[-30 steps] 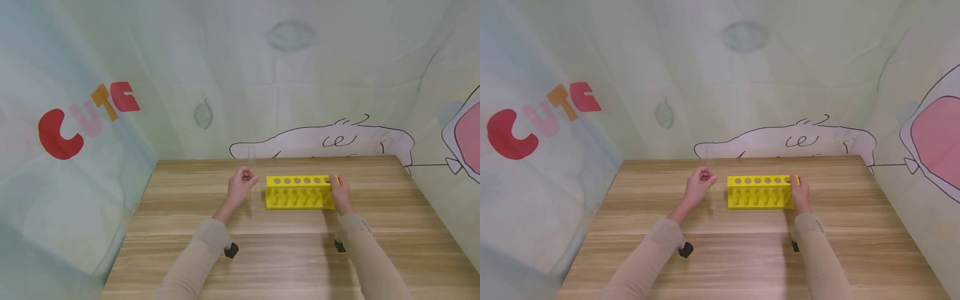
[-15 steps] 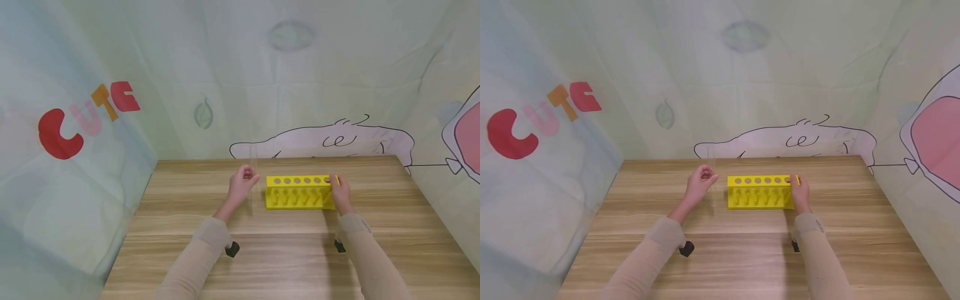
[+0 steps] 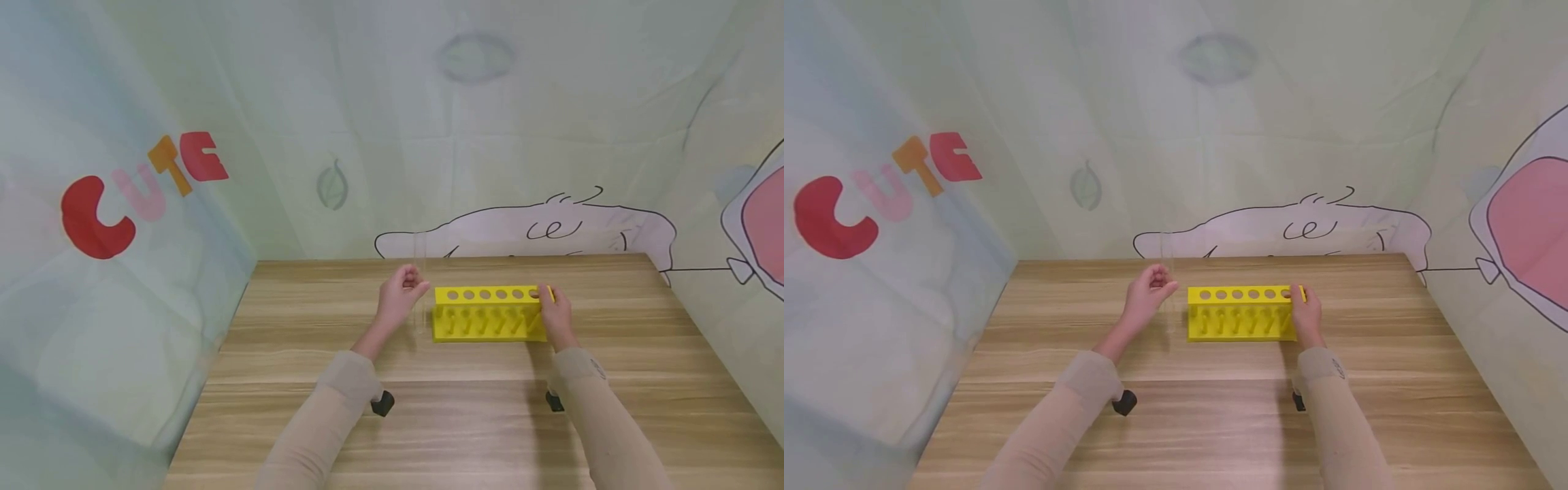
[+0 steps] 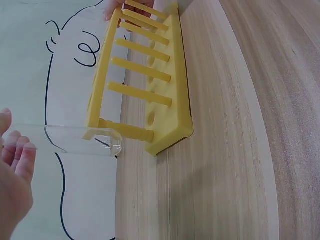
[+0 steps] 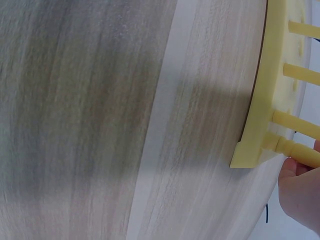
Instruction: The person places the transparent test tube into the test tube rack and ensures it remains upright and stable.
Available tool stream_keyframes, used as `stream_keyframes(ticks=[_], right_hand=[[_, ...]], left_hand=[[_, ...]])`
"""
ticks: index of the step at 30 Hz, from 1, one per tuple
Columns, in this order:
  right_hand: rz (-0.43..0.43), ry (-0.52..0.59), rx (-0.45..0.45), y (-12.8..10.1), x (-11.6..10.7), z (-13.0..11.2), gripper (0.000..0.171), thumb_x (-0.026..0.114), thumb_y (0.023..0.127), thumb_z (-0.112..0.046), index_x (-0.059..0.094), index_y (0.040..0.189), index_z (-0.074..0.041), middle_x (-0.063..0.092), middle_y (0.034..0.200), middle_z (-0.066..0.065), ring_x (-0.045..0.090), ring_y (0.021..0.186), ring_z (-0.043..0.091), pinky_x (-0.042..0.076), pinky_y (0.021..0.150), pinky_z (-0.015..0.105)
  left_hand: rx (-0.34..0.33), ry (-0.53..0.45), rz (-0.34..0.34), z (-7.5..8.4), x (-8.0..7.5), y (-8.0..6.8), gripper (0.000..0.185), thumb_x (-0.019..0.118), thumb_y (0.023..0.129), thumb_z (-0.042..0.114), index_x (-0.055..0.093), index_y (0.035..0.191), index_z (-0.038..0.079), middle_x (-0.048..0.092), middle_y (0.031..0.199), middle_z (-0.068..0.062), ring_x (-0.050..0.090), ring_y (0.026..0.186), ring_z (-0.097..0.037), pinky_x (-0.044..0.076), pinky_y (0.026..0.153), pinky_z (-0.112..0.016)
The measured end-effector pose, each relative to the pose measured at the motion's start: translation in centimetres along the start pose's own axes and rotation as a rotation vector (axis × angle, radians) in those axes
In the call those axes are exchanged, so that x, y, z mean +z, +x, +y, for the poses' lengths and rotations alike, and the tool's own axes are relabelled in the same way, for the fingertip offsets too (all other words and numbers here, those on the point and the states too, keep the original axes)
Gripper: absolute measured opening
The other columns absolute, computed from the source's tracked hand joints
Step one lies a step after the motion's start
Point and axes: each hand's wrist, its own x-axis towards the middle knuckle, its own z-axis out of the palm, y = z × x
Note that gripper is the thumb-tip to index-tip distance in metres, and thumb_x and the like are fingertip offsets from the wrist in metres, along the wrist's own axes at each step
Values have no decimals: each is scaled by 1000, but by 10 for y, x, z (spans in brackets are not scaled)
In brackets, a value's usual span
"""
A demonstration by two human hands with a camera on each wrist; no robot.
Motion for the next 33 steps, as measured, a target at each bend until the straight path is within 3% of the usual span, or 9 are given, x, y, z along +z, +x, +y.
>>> stream_keyframes(ticks=[9, 19, 23, 28, 33], right_hand=[[4, -9, 12, 1, 0, 0, 63, 27, 90, -54, 38, 126, -3, 37, 131, 16, 30, 120, 28, 24, 105, 42], [8, -5, 10, 1, 1, -1, 54, 28, 93, -44, 39, 126, -2, 40, 128, 17, 32, 118, 28, 26, 104, 42], [-2, -7, 33, 1, 0, -1, 59, 26, 92, -48, 36, 129, -4, 38, 131, 16, 31, 119, 28, 24, 105, 42], [0, -4, 40, 1, 0, 0, 66, 25, 89, -55, 36, 129, -4, 38, 131, 15, 30, 121, 27, 24, 106, 42], [13, 2, 11, 2, 0, 1, 60, 26, 91, -50, 39, 125, -2, 41, 128, 17, 31, 120, 28, 24, 106, 41]], left_hand=[[-1, 6, -14, 6, 2, 3, 28, 65, 80, 19, 53, 102, 6, 61, 93, -6, 58, 87, -15, 50, 79, -21], [26, 35, -15, 12, 6, 6, 26, 65, 80, 18, 52, 100, 6, 61, 91, -6, 58, 85, -16, 51, 78, -21], [18, 41, -22, 12, 6, 7, 28, 64, 80, 19, 52, 101, 5, 60, 91, -5, 57, 85, -15, 51, 77, -21], [7, 22, -22, 15, 6, 7, 28, 65, 80, 19, 52, 101, 7, 60, 92, -6, 57, 86, -15, 50, 78, -20], [5, -1, -11, 19, 6, 7, 29, 65, 79, 20, 52, 101, 7, 60, 92, -5, 57, 86, -15, 50, 79, -20]])
